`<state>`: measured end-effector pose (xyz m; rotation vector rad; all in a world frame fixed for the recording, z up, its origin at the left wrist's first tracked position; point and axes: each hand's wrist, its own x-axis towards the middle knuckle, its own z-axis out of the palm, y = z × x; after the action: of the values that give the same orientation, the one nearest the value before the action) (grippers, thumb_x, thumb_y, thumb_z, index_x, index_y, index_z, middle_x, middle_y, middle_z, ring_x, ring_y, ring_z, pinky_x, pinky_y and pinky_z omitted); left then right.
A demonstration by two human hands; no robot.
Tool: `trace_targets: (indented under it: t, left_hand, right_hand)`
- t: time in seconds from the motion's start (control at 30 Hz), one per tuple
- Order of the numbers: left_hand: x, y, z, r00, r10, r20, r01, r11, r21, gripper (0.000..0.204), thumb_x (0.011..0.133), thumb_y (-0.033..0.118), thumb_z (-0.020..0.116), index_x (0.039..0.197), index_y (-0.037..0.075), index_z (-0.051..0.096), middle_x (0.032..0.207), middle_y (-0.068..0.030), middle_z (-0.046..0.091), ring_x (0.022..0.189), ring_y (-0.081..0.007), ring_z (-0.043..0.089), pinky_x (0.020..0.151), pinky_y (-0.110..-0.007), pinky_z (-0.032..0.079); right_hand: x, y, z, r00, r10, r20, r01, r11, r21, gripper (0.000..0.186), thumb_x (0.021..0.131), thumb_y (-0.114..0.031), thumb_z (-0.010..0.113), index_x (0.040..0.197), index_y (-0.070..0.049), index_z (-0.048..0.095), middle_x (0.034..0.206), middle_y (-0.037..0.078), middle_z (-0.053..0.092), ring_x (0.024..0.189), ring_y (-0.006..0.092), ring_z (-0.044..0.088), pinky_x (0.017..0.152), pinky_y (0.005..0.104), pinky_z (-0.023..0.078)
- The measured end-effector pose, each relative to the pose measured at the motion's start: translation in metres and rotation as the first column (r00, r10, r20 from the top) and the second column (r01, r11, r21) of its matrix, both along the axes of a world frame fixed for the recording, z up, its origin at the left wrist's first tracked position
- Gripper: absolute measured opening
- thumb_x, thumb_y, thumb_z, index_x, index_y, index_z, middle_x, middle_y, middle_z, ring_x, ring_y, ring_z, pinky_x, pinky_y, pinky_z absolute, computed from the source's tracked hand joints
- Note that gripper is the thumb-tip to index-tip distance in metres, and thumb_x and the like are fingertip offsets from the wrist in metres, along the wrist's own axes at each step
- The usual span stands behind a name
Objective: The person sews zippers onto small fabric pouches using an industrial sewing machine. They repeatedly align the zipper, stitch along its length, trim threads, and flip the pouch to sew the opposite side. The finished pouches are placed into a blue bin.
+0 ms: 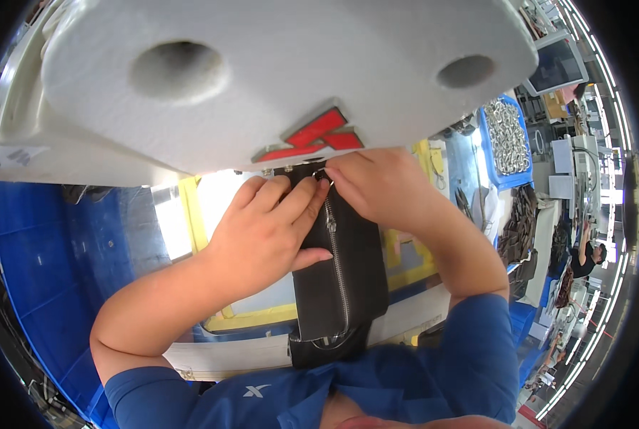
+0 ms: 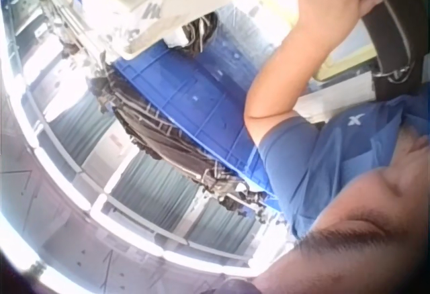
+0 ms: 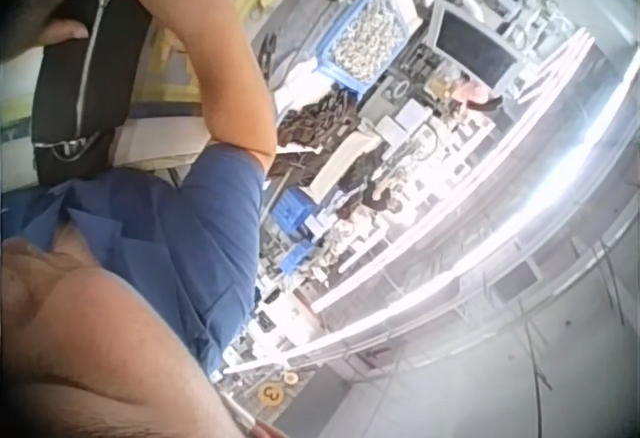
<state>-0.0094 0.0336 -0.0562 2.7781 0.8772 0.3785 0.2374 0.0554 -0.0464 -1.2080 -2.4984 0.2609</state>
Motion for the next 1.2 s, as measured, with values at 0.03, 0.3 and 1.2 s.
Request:
trace_targets:
  t: [0.03,0.3,1.2]
  left_hand:
    - [0.001,0.000,0.001,1.000,0.000,-0.013,0.001,1.000,0.016,0.089,0.080,0.058,0.079,0.147,0.001,0.062,0.150,-0.0097,0.059,0.117,-0.0286,0.055,0.103,-0.044,0.044]
    - [0.003,0.006,0.004,0.998,0.035,-0.042,-0.034,0.999,0.042,0.086,0.082,0.058,0.079,0.148,0.005,0.062,0.153,-0.0062,0.059,0.118,-0.0265,0.056,0.096,-0.040,0.045]
    - [-0.004,0.018,-0.003,0.974,0.067,0.217,-0.034,0.988,-0.152,0.055,0.089,0.036,0.080,0.132,0.003,0.072,0.140,-0.0124,0.069,0.111,-0.0300,0.068,0.093,-0.042,0.051]
  right_hand:
    - [-0.003,0.002,-0.001,1.000,-0.018,0.020,0.017,1.000,0.026,0.011,0.089,-0.010,0.072,0.098,-0.005,0.068,0.093,0.011,0.068,0.085,0.0337,0.069,0.077,0.0441,0.058]
    - [-0.009,0.009,0.005,0.995,-0.011,0.095,0.013,1.000,-0.016,0.016,0.088,-0.005,0.068,0.103,-0.001,0.065,0.093,0.015,0.067,0.088,0.0375,0.069,0.081,0.0478,0.057]
    - [-0.004,-0.008,0.000,0.996,0.036,0.080,-0.040,0.998,0.056,0.029,0.086,-0.008,0.064,0.112,0.003,0.069,0.104,0.013,0.068,0.096,0.0317,0.068,0.090,0.0432,0.056]
